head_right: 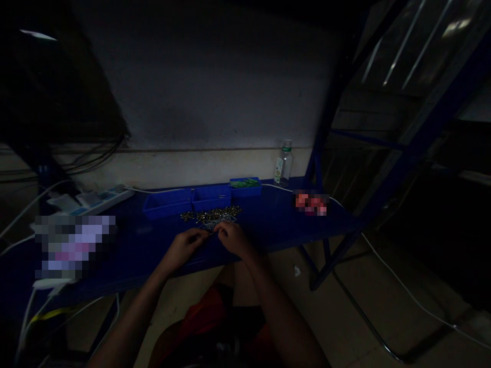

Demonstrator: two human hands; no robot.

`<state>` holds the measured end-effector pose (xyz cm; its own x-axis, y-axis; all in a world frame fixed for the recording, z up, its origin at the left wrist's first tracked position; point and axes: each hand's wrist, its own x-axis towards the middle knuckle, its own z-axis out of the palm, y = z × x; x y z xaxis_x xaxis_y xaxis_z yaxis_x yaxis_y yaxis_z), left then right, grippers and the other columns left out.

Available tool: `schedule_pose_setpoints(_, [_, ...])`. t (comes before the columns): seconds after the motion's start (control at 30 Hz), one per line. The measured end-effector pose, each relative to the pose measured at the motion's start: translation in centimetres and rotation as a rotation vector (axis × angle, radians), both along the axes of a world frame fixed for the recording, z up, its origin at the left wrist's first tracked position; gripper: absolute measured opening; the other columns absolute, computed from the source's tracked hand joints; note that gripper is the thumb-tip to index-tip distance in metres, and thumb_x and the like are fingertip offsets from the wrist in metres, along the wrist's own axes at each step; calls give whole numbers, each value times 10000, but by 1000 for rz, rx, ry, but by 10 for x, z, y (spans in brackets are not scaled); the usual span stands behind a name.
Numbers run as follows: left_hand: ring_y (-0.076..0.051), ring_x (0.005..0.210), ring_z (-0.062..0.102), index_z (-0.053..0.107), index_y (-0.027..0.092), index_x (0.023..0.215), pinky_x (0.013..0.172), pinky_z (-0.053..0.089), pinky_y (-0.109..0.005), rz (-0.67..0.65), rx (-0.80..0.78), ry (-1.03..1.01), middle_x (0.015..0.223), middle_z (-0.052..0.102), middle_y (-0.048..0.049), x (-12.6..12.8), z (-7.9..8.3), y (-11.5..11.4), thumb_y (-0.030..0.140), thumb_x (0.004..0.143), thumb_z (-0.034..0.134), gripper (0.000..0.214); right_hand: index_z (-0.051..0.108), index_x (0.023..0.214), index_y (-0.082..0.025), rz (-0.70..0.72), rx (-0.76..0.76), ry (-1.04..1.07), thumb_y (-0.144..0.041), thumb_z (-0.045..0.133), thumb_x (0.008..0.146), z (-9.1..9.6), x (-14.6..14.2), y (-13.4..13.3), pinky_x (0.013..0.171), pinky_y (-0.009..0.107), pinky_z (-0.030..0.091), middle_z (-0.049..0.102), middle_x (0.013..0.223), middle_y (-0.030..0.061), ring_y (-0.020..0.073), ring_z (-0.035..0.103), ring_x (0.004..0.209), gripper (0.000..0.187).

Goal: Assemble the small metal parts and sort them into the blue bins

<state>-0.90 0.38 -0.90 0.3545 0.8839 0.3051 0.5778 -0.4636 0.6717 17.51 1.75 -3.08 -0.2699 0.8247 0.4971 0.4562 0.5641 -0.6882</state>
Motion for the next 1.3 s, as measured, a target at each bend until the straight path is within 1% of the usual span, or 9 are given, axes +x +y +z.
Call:
schedule_pose_setpoints(0.13, [-188, 798, 618, 660, 165, 873, 751, 454, -278, -4, 5, -11, 900, 682, -56, 0, 0, 0, 384, 805, 471, 298, 609, 863, -183, -22, 18, -7, -61, 455, 710, 1, 0, -2, 684, 220, 412, 561, 776, 1, 116, 519, 712, 248])
schedule_pose_setpoints(0.23, [-190, 810, 617, 662, 167, 878, 754, 452, -275, -11, 1, -20, 901, 683, -53, -1, 1, -1, 375, 802, 477, 289, 602, 899, -182, -1, 45, -26, -82, 487, 721, 1, 0, -2, 694, 222, 411, 561, 829, 5, 109, 517, 710, 235])
schedule_pose_setpoints(0.37, [-188, 806, 616, 659, 165, 895, 743, 452, -269, -9, -11, -16, 905, 682, -55, -1, 0, 0, 380, 808, 471, 299, 602, 883, -178, 29, 20, -65, -158, 504, 784, -2, -1, -1, 689, 221, 411, 577, 795, 7, 109, 531, 704, 141])
schedule_pose_setpoints(0.5, [-191, 797, 617, 658, 164, 907, 744, 452, -274, 0, -13, -5, 900, 684, -56, -1, -1, 0, 402, 810, 466, 321, 603, 861, -181, 43, -3, -66, -185, 505, 811, -2, -2, -2, 694, 220, 414, 603, 801, 10, 113, 553, 732, 110])
schedule_pose_setpoints(0.63, [-202, 813, 620, 657, 165, 912, 745, 455, -280, 8, -20, -4, 907, 689, -55, -1, -1, 1, 408, 807, 468, 326, 600, 857, -190, 36, -9, -52, -199, 496, 821, 0, -2, -4, 700, 220, 420, 615, 814, 7, 114, 567, 747, 110])
schedule_pose_setpoints(0.83, [-203, 815, 624, 669, 169, 896, 742, 457, -269, 9, -20, 7, 906, 696, -49, 0, 2, -1, 402, 806, 462, 324, 605, 848, -185, 40, -53, -76, -220, 539, 793, 2, -2, -5, 662, 213, 421, 614, 770, 2, 111, 562, 695, 92])
schedule_pose_setpoints(1.03, [-192, 762, 626, 664, 168, 918, 703, 457, -259, 6, -26, -2, 864, 696, -37, 1, 2, -1, 419, 806, 468, 338, 588, 836, -186, 25, -15, -75, -208, 508, 824, -1, -4, -4, 693, 215, 414, 625, 807, 5, 113, 570, 743, 83])
schedule_pose_setpoints(1.17, [-189, 730, 628, 660, 155, 941, 656, 455, -248, 31, -30, 3, 825, 697, -36, 0, 2, 0, 425, 797, 481, 355, 581, 848, -186, -7, -9, -59, -209, 489, 836, -1, -3, -5, 702, 218, 417, 624, 803, 7, 116, 576, 752, 96])
schedule_pose_setpoints(1.3, [-194, 723, 626, 663, 151, 919, 651, 455, -253, 67, -23, 5, 816, 700, -43, 0, 2, -1, 432, 790, 484, 357, 577, 847, -190, -16, -19, -53, -210, 480, 840, 1, -3, -6, 708, 224, 421, 627, 805, 12, 122, 581, 755, 100])
